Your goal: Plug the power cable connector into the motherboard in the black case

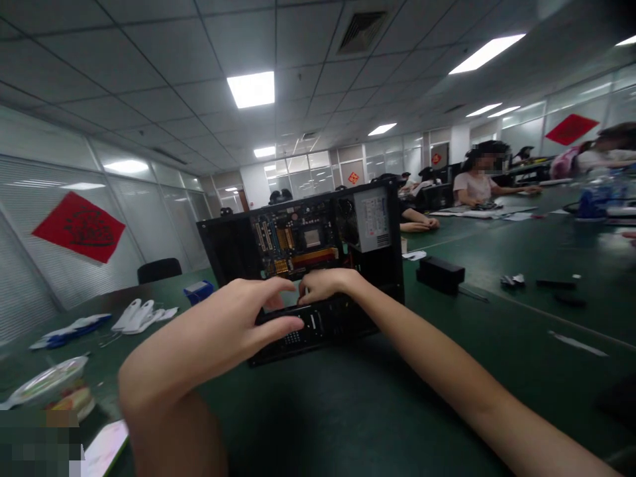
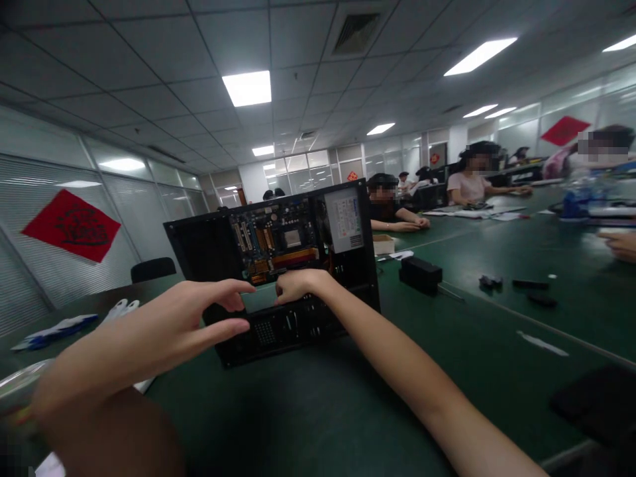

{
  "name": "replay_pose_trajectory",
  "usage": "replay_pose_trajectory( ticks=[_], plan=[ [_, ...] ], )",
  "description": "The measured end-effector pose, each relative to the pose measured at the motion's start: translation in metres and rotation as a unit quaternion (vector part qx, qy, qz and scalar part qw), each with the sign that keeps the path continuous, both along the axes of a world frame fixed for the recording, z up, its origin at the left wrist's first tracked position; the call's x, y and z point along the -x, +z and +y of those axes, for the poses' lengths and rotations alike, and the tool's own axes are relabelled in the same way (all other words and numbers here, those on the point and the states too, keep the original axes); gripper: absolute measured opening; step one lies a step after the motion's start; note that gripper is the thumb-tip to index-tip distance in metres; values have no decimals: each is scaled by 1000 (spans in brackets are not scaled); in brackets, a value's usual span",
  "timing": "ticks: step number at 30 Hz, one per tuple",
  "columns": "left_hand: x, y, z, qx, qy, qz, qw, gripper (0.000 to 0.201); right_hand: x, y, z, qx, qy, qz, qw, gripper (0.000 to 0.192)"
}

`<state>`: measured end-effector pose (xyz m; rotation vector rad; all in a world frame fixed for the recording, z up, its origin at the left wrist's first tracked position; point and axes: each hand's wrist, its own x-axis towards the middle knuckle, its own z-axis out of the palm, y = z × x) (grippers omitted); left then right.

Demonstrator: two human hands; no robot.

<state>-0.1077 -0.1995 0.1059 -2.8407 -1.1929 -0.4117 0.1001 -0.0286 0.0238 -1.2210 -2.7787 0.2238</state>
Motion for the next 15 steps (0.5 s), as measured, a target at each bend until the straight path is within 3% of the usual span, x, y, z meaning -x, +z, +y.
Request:
replay_pose_trajectory(
  ticks=[4,8,11,15],
  plan=[
    [-3,0,-10,0,-71,7,997,83,-27,18,-19,35,10,99,994,50],
    [-12,5,4,-28,-113,-20,993,108,-54,45,-55,73,-16,162,984,62],
    [-16,6,23,-56,-83,-13,995,98,-70,57,-75,63,-26,193,979,65],
    [-20,4,49,-109,-6,-11,994,51,-84,63,-82,64,-19,238,969,61]
  ],
)
